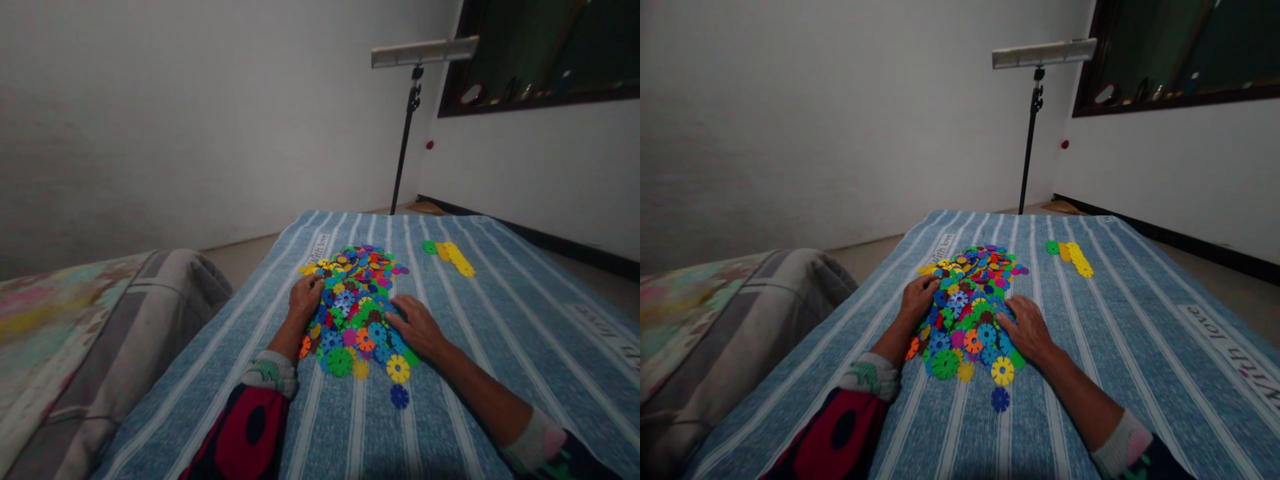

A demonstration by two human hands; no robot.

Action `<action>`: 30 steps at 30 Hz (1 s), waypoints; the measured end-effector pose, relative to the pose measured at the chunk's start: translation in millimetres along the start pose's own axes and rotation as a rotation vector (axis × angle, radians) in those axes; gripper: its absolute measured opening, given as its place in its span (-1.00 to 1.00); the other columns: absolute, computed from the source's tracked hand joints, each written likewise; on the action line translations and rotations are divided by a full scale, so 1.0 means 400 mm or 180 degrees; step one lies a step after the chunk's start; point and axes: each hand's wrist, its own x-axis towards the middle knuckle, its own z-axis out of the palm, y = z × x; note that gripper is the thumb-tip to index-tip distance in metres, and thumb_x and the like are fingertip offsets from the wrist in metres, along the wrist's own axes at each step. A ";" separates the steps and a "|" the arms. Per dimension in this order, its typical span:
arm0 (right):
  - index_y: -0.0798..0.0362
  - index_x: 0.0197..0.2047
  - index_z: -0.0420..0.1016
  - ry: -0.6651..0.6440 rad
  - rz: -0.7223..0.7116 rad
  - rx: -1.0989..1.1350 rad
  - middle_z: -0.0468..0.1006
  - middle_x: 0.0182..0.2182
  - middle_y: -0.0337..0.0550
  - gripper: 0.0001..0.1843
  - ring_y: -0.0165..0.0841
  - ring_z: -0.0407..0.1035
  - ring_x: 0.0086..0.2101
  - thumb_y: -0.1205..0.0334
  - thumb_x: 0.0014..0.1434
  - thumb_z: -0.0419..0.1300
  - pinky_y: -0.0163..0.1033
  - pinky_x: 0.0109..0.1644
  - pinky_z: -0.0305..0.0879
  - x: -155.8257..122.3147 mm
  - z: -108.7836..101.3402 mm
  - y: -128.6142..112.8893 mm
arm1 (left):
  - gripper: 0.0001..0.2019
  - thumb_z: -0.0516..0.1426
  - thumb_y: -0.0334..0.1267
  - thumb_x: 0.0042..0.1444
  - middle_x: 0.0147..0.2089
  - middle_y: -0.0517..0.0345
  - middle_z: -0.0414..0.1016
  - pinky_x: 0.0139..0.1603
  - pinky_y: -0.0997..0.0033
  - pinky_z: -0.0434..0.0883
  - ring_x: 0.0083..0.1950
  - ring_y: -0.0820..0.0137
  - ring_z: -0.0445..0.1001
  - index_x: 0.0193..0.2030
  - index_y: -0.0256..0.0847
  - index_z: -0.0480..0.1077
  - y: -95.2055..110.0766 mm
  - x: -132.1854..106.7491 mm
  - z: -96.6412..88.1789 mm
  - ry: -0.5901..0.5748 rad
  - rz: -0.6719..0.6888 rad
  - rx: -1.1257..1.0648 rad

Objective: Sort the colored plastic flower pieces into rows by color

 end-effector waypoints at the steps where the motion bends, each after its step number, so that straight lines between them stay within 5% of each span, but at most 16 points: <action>1: 0.04 -0.05 0.49 0.0054 0.0002 0.0026 0.53 -0.05 0.02 -0.66 -0.17 0.37 0.00 0.01 0.26 0.08 -0.05 0.16 0.22 -0.003 0.009 -0.011 | -0.66 0.03 -0.15 0.10 -0.10 0.09 0.62 0.06 0.31 0.41 -0.04 0.26 0.53 -0.16 -0.17 0.58 -0.001 0.001 0.001 0.0008 0.0012 0.0008; 8: 0.05 0.06 0.43 0.0342 0.0208 0.0047 0.51 0.00 0.06 -0.60 -0.11 0.35 0.03 0.03 0.25 0.10 0.06 0.18 0.22 -0.004 0.037 -0.080 | -0.65 0.02 -0.13 0.09 -0.09 0.06 0.62 0.07 0.27 0.40 -0.02 0.21 0.52 -0.16 -0.18 0.58 -0.004 0.009 0.002 0.0001 0.0046 0.0084; 15: 0.02 0.15 0.41 0.0467 -0.0195 0.0168 0.45 0.10 0.09 -0.52 -0.06 0.27 0.14 0.04 0.19 0.19 0.15 0.24 0.16 -0.016 0.061 -0.112 | -0.66 0.04 -0.12 0.08 -0.11 0.09 0.63 0.05 0.27 0.40 -0.05 0.23 0.53 -0.16 -0.16 0.58 -0.009 0.010 0.007 0.0067 -0.0016 0.0067; 30: 0.00 0.20 0.41 0.0152 -0.0634 0.0686 0.45 0.15 0.05 -0.49 -0.15 0.31 0.17 0.08 0.20 0.19 0.07 0.26 0.24 -0.039 0.034 -0.123 | -0.67 0.03 -0.17 0.09 -0.13 0.10 0.62 0.01 0.30 0.41 -0.06 0.25 0.52 -0.16 -0.18 0.58 0.008 -0.001 0.005 -0.0015 -0.0028 -0.0002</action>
